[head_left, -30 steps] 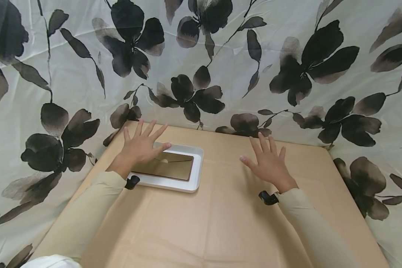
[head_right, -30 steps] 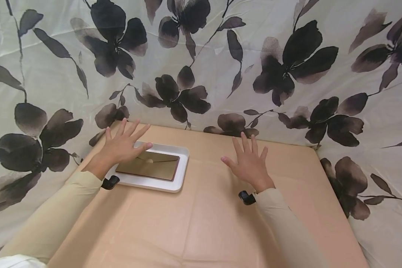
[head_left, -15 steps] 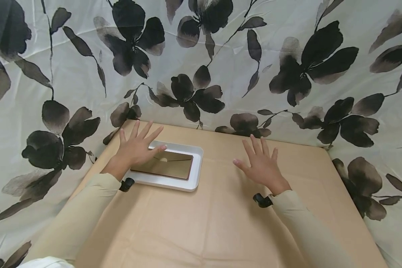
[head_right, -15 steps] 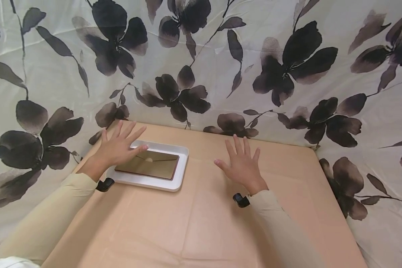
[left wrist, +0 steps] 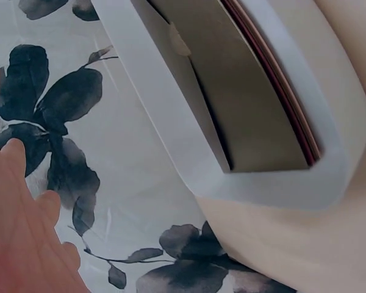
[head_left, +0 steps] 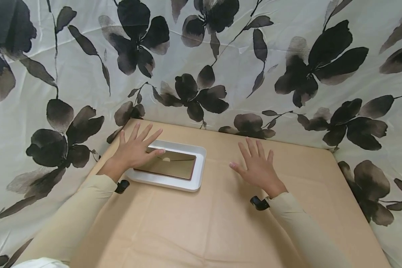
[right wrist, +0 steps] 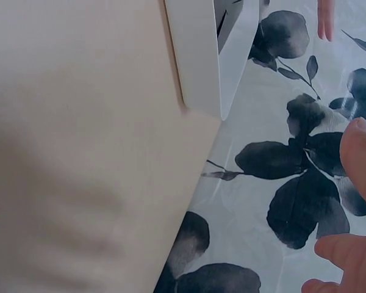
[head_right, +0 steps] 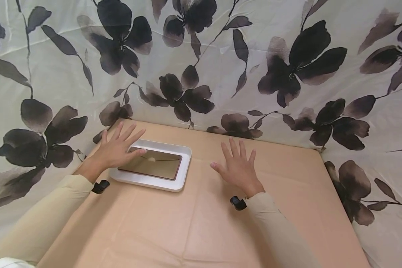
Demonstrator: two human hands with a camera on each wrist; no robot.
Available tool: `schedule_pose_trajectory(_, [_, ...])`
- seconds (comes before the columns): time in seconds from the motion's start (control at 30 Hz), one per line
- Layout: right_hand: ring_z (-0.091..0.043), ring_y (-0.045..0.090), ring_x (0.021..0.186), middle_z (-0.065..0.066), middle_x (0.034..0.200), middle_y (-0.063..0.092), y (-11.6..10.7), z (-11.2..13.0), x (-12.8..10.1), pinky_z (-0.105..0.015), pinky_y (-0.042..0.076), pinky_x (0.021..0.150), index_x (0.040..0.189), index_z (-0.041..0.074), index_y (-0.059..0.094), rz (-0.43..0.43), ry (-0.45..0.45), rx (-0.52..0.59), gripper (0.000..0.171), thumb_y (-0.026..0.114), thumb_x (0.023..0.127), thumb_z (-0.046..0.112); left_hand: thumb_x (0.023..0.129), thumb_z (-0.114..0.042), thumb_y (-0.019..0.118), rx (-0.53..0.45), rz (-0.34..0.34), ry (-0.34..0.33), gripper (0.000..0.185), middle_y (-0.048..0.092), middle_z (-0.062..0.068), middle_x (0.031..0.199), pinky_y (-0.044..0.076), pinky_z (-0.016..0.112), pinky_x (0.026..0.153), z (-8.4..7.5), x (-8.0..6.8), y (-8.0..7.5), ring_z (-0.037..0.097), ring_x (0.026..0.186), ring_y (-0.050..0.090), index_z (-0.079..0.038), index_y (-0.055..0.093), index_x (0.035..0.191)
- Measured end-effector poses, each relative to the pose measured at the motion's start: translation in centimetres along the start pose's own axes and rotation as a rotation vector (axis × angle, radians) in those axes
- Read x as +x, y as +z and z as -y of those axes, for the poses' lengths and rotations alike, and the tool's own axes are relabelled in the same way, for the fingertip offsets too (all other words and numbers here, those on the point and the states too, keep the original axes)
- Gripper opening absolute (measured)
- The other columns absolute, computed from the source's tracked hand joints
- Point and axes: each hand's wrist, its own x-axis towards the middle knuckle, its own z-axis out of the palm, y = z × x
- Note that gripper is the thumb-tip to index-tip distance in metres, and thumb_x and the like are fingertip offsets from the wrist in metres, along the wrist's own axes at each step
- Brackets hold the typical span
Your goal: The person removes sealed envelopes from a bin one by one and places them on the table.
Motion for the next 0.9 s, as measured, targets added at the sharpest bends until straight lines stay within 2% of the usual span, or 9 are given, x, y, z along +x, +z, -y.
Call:
schedule_pose_trajectory(0.27, [-0.045,-0.005,0.162,-0.014,0.177,0.003,0.5,0.7,0.1,-0.083,-0.006,0.117,0.168,0.018,0.019,0.005,-0.006,-0.009,0.090,0.050,0.100,0.067,0.098,-0.077,0.039,0.022,-0.004,0.019,0.083,0.008,0.007,0.178,-0.005,0.083,0.116,0.6,-0.1,0.0,0.045,0.162,-0.007,-0.040,0.013,0.168])
schedule_pose_trajectory(0.53, [-0.044,-0.004,0.163,-0.013,0.177,0.005,1.2,1.9,0.3,-0.082,-0.006,0.117,0.168,0.018,0.022,0.000,-0.017,0.028,0.090,0.050,0.099,0.068,0.099,-0.076,0.039,0.015,0.005,0.016,0.082,0.007,0.006,0.178,-0.007,0.081,0.117,1.0,-0.4,0.1,0.045,0.162,-0.007,-0.040,0.015,0.167])
schedule_pose_trajectory(0.9, [-0.043,-0.001,0.163,-0.012,0.177,0.008,1.9,3.1,0.8,-0.081,-0.004,0.118,0.168,0.020,0.023,-0.017,-0.040,0.030,0.089,0.051,0.099,0.070,0.098,-0.076,0.042,0.014,-0.023,0.024,0.081,0.013,0.006,0.177,-0.003,0.081,0.118,1.5,-0.9,0.8,0.046,0.162,-0.002,-0.037,0.021,0.167])
